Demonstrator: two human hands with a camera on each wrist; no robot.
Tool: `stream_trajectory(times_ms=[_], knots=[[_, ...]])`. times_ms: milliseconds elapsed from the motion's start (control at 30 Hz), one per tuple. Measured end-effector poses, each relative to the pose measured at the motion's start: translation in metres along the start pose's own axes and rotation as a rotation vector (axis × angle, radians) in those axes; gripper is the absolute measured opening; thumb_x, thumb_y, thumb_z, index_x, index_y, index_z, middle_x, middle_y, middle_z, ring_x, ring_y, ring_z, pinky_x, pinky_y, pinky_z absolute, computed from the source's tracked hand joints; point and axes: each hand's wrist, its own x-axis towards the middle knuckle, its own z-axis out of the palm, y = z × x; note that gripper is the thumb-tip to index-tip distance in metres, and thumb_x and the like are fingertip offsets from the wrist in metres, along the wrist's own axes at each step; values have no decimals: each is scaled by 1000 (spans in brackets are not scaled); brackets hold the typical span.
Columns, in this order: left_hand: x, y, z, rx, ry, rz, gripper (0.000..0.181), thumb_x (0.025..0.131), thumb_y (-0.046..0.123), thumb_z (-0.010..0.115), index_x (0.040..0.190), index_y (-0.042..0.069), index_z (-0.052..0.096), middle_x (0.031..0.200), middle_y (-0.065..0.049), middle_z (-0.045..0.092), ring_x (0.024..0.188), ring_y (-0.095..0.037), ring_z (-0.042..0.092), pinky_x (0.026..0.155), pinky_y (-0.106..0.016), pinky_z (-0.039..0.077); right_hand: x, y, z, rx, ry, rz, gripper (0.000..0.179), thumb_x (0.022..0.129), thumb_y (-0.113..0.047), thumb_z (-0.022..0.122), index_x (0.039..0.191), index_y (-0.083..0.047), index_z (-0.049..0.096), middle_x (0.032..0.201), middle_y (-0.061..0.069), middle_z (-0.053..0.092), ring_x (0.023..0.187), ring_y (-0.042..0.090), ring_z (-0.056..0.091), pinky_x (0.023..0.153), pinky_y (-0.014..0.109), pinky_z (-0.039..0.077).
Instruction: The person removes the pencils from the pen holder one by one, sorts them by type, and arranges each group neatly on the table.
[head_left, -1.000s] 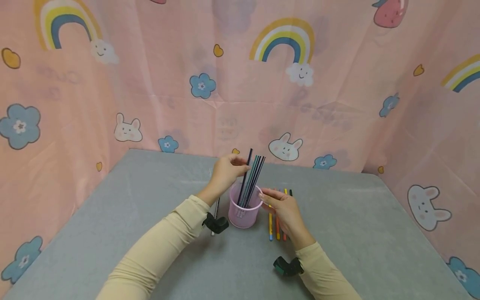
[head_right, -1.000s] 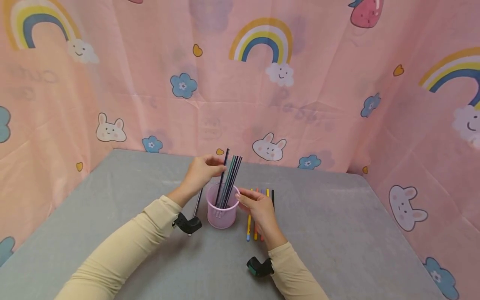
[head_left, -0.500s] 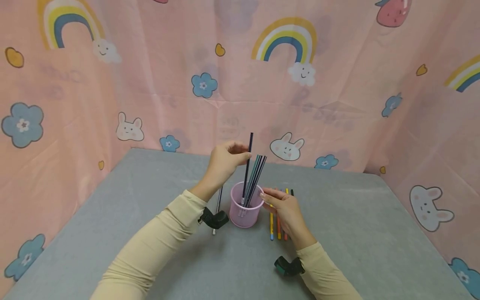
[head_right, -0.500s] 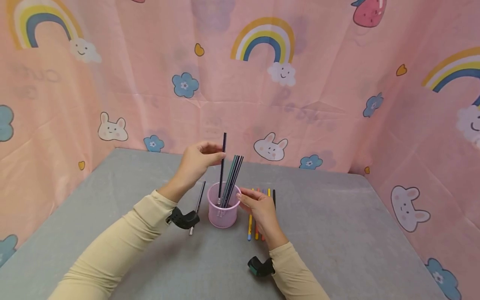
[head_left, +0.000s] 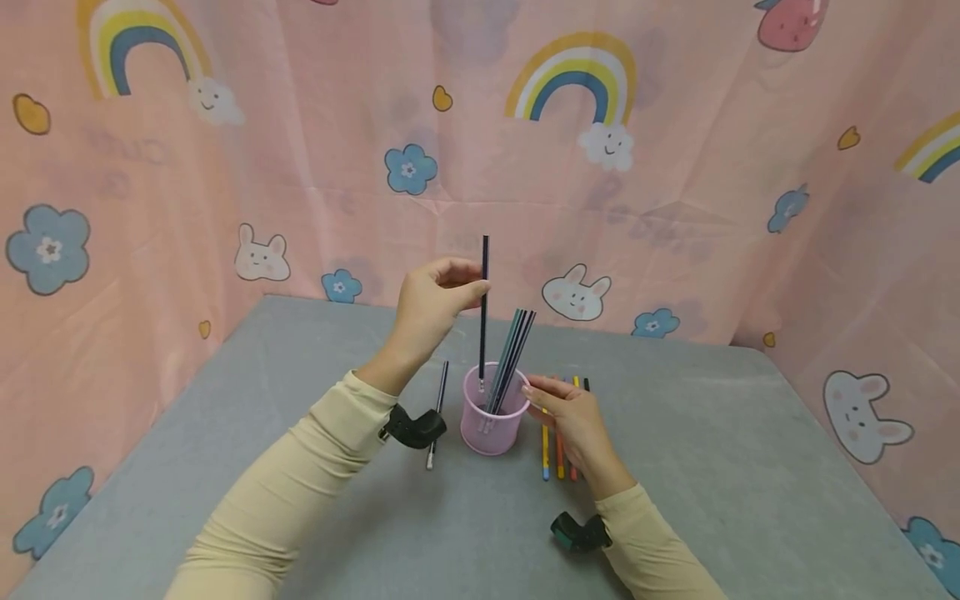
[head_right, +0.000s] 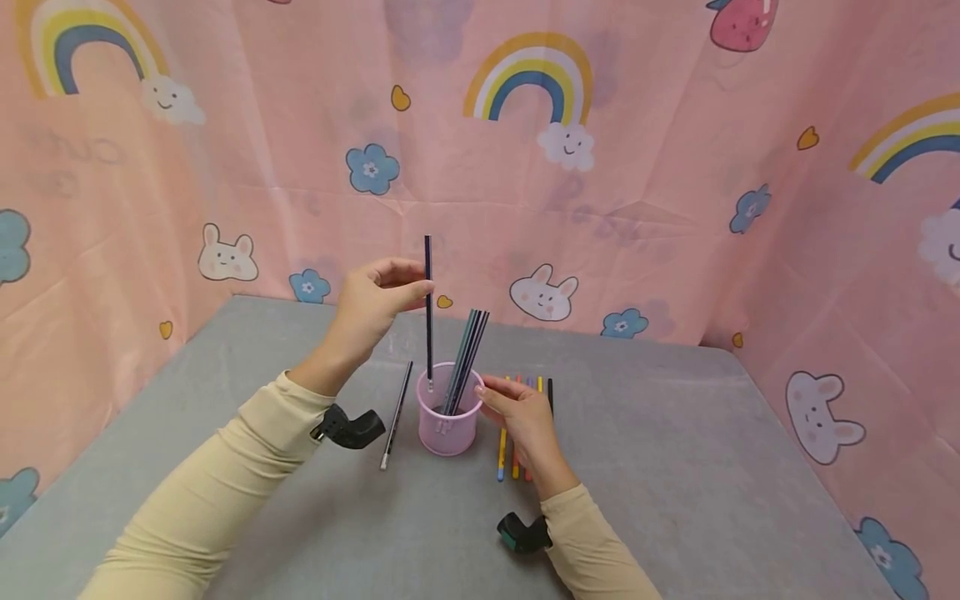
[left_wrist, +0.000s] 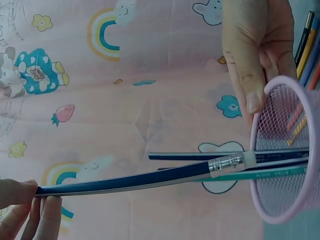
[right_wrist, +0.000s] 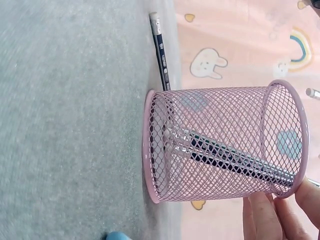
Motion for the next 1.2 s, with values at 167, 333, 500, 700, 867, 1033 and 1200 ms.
stream_trajectory(times_ms=[167, 333, 500, 700, 867, 1033, 1200], knots=[[2, -1, -10, 12, 20, -22, 23, 82, 11, 71, 102, 2, 66, 97, -11, 65, 84, -18, 66, 75, -26, 57, 1, 1, 1, 2, 1, 11, 40, 82, -16, 70, 117, 1, 62, 110, 5, 64, 107, 23, 61, 85, 29, 54], [4, -5, -17, 48, 25, -70, 22, 82, 10, 70, 102, 3, 66, 98, -11, 64, 85, -19, 66, 75, -25, 57, 1, 1, 1, 13, -11, 11, 41, 82, -15, 70, 119, 2, 60, 116, 11, 61, 106, 21, 61, 85, 29, 54], [6, -14, -21, 53, 18, -127, 22, 82, 9, 70, 102, 3, 67, 99, -11, 65, 86, -19, 66, 75, -26, 57, -1, 1, -2, 23, -12, 9, 40, 84, -13, 68, 119, 4, 59, 118, 12, 61, 100, 13, 62, 85, 28, 53], [8, -30, -24, 89, 10, -191, 21, 82, 11, 69, 102, 3, 67, 98, -10, 65, 86, -19, 66, 76, -26, 57, -4, 1, -3, 17, -10, 13, 42, 83, -14, 69, 119, 3, 59, 114, 8, 64, 95, 10, 63, 85, 29, 53], [11, -44, -25, 147, 21, -202, 19, 81, 9, 70, 98, 2, 67, 96, -12, 66, 83, -20, 67, 73, -25, 57, -3, 0, -3, 7, -9, 11, 44, 82, -17, 70, 120, 3, 59, 119, 12, 62, 98, 12, 62, 86, 29, 53], [12, -53, -29, 206, 27, -243, 18, 83, 10, 69, 99, 2, 66, 97, -12, 65, 84, -21, 67, 73, -25, 57, -1, -1, -1, -1, -6, 24, 41, 83, -17, 69, 119, 0, 61, 120, 12, 60, 111, 25, 58, 86, 29, 53], [15, -66, -31, 254, 31, -280, 16, 82, 9, 69, 96, 2, 66, 95, -13, 66, 78, -20, 67, 72, -28, 58, 1, -1, 0, 3, -10, 15, 39, 84, -17, 69, 119, 0, 61, 120, 12, 60, 116, 30, 55, 85, 29, 53]])
